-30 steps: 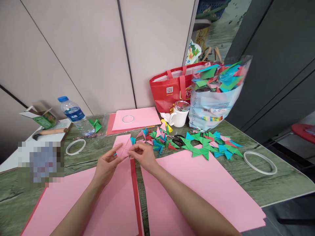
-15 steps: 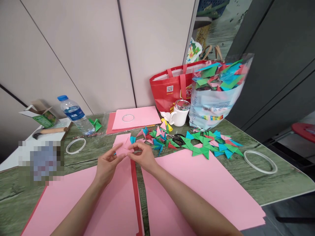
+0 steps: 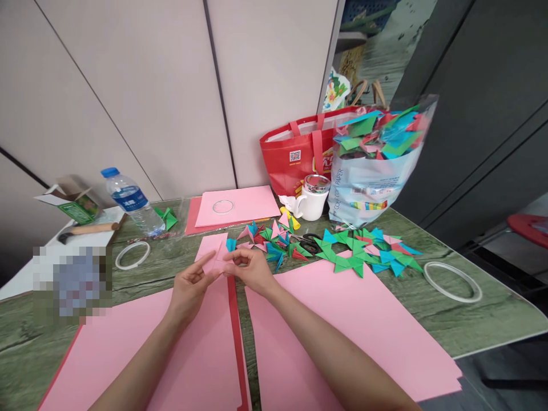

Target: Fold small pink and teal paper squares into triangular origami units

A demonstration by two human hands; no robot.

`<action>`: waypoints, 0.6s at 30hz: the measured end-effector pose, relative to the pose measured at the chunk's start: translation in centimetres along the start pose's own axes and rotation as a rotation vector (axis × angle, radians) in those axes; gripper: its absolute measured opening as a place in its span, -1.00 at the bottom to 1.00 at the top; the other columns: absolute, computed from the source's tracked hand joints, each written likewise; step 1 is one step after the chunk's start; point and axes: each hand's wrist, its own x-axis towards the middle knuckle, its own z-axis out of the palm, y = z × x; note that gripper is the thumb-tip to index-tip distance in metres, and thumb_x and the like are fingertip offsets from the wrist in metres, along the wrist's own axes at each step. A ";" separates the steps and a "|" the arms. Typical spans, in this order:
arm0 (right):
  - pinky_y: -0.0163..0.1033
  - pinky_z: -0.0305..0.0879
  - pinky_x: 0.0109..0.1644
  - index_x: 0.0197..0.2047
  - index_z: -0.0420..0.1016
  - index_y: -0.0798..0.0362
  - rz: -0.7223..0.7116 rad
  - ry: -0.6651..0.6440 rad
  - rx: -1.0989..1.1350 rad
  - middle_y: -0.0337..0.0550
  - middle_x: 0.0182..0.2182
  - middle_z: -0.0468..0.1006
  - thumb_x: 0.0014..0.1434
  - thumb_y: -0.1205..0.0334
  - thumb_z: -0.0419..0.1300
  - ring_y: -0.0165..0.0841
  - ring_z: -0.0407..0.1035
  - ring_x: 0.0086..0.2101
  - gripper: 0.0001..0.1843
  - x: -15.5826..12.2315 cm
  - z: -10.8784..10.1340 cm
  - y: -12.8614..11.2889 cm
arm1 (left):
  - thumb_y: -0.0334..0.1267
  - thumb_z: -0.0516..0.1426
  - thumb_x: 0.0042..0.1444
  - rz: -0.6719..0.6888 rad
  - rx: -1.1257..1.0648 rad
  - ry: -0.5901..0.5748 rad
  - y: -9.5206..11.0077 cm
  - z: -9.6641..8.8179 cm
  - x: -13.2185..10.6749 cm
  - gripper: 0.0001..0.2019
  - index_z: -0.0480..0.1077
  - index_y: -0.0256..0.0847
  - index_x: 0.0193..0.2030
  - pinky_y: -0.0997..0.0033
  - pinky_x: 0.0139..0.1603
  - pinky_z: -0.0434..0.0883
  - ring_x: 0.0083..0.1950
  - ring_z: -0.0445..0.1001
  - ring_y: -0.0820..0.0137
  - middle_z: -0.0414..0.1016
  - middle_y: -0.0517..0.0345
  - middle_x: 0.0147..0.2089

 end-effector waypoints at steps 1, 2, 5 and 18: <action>-0.16 0.44 -0.28 -0.36 0.50 0.12 0.015 -0.026 0.023 -0.23 -0.50 0.45 -0.20 0.21 0.34 -0.36 0.44 -0.47 -0.72 0.0 -0.2 -0.2 | -0.21 0.26 -0.19 -0.005 -0.022 0.002 -0.1 0.0 0.0 -0.48 0.38 -0.19 0.01 0.52 -0.59 -0.12 -0.57 -0.15 0.59 -0.17 0.37 -0.57; -0.14 0.44 -0.26 -0.35 0.51 0.12 0.028 -0.049 0.045 -0.23 -0.50 0.47 -0.19 0.21 0.34 -0.34 0.45 -0.46 -0.72 0.1 -0.3 -0.4 | -0.22 0.27 -0.19 -0.007 -0.046 0.003 -0.1 0.0 0.0 -0.48 0.38 -0.19 0.00 0.52 -0.59 -0.11 -0.57 -0.15 0.58 -0.17 0.37 -0.57; -0.10 0.43 -0.20 -0.33 0.53 0.12 0.045 -0.088 0.102 -0.20 -0.46 0.51 -0.17 0.20 0.32 -0.30 0.48 -0.43 -0.72 0.2 -0.7 -0.8 | -0.21 0.28 -0.21 -0.009 -0.090 0.011 -0.2 0.0 0.0 -0.47 0.39 -0.18 0.00 0.53 -0.59 -0.10 -0.57 -0.14 0.58 -0.17 0.38 -0.57; -0.36 0.45 -0.49 -0.41 0.48 0.10 -0.133 0.008 -0.285 -0.16 -0.31 0.39 -0.04 0.32 0.15 -0.48 0.36 -0.48 -0.90 0.2 -0.5 -1.0 | -0.20 0.24 -0.16 0.014 -0.045 0.082 1.3 -0.8 0.5 -0.68 0.47 -0.21 -0.20 0.49 -0.41 0.34 -0.47 0.34 0.52 0.45 0.17 -0.38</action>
